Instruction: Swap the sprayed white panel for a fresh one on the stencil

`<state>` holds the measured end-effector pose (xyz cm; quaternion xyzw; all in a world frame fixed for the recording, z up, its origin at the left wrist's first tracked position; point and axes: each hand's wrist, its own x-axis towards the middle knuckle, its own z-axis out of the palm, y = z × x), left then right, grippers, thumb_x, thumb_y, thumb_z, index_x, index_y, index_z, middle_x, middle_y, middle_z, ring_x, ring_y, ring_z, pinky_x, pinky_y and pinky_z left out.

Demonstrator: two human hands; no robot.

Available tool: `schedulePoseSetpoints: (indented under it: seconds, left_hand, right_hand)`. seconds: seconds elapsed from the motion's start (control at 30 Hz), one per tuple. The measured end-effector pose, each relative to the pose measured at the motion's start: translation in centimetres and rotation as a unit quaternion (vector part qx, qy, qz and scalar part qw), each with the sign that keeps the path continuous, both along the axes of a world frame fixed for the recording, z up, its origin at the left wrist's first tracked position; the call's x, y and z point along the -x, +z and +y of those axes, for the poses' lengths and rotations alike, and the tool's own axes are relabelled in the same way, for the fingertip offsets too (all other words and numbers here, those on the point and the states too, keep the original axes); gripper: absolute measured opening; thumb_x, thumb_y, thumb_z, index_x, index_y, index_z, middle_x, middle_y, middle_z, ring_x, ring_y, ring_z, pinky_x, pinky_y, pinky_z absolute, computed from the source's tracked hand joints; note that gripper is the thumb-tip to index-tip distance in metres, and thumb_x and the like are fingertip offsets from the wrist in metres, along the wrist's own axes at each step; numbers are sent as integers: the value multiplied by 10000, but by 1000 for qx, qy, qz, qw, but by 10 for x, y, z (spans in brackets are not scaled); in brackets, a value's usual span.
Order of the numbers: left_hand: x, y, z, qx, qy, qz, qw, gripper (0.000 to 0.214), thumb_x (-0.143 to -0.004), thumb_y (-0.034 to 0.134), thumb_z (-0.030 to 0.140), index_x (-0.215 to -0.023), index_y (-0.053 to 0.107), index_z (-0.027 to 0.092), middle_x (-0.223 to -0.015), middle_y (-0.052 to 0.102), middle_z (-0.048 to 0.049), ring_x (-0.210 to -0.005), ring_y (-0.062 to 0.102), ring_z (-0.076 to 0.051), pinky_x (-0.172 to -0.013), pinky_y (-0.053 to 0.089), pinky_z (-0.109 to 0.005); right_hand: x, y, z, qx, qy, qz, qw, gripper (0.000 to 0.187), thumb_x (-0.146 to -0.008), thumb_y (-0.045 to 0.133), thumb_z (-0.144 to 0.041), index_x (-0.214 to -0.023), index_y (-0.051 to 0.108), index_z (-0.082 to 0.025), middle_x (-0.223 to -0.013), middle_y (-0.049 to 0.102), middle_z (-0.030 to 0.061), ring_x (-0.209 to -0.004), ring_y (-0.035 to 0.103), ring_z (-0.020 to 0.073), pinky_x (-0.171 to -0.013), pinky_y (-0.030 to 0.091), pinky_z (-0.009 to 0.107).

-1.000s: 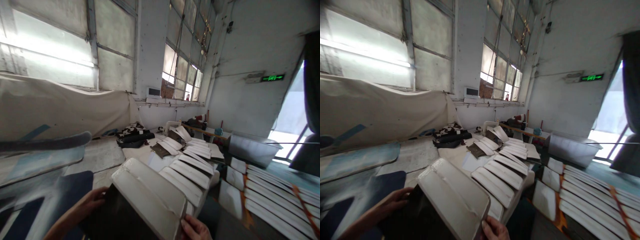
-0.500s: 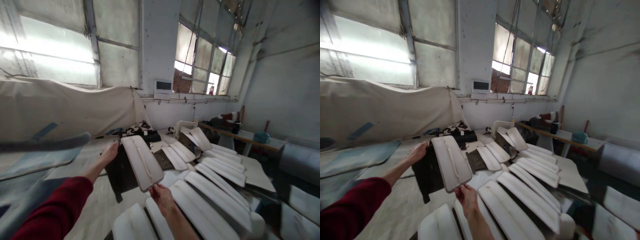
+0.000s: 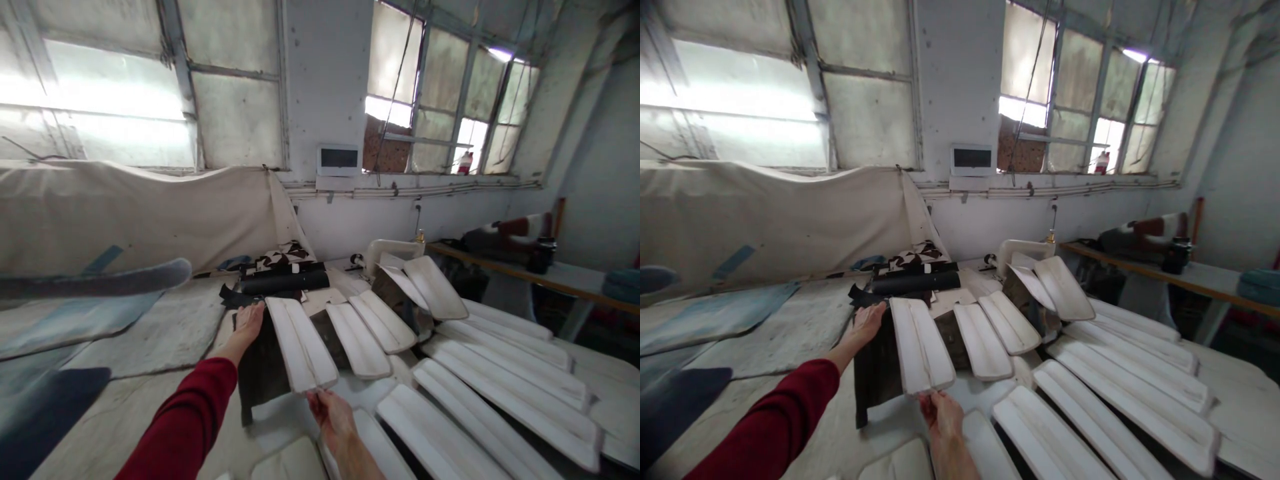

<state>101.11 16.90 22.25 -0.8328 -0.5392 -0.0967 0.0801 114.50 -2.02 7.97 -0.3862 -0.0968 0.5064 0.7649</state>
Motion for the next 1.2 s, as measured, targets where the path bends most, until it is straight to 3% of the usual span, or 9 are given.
schedulePoseSetpoints:
  seconds: [0.23,0.43,0.53,0.6,0.77,0.9,1.03,1.2]
  left_hand:
    - [-31,-29,22,-9,-21,8,1000,312,-854,453,413,-1006,558,160,-920,632,-30,-894,582,-182,-936,374,-464]
    - [-42,-46,25,-10,-53,-1,999,268,-848,483,327,-1053,549,169,-1032,626,-47,-1056,530,-216,-1038,237,-525]
    - [-41,-51,24,-5,-75,-8,997,334,-825,507,247,-1156,497,202,-1328,455,-79,-1269,332,-265,-1066,159,-552]
    - [-39,-53,22,-1,-83,-13,997,398,-817,509,226,-1210,451,207,-1411,342,-88,-1310,250,-284,-1062,176,-542]
    - [-30,-60,4,46,-140,1,989,293,-841,479,257,-1122,514,181,-1196,535,-74,-1122,463,-232,-950,356,-461]
    - [-28,-75,-26,90,-225,34,970,252,-830,505,247,-1072,555,202,-1118,582,-48,-1102,472,-222,-938,357,-451]
    - [-34,-87,-48,101,-258,62,959,205,-811,506,178,-1001,583,187,-1028,610,-40,-1079,481,-232,-910,366,-469]
    - [-32,-75,-53,85,-257,65,960,222,-789,510,147,-996,582,185,-1055,590,-50,-1091,459,-252,-891,371,-478]
  right_hand:
    - [-14,-9,14,48,-14,81,995,161,-516,669,-90,-445,571,-195,-466,624,-46,-499,617,113,-542,513,205]
    - [-15,-22,20,38,-54,102,993,192,-574,614,-47,-445,601,-189,-498,644,-7,-507,614,112,-559,518,211]
    - [-15,-23,25,54,-67,93,992,246,-595,590,-25,-423,576,-200,-489,624,-7,-500,610,115,-580,519,233]
    - [-15,-23,29,64,-73,85,992,267,-592,582,-15,-411,553,-209,-481,606,-11,-488,605,112,-588,517,238]
    - [-12,-28,35,91,-76,66,991,286,-530,585,-20,-371,481,-234,-438,558,-29,-447,584,120,-577,526,263]
    - [-10,-33,35,102,-70,50,991,301,-463,539,9,-350,434,-249,-394,539,-52,-444,576,144,-560,539,285]
    - [-7,-27,32,111,-61,9,992,311,-403,461,65,-340,409,-235,-384,546,-64,-471,592,139,-591,539,266]
    - [-11,-8,20,174,15,-90,980,224,-477,518,26,-452,502,-197,-391,555,-19,-419,573,160,-420,447,245]
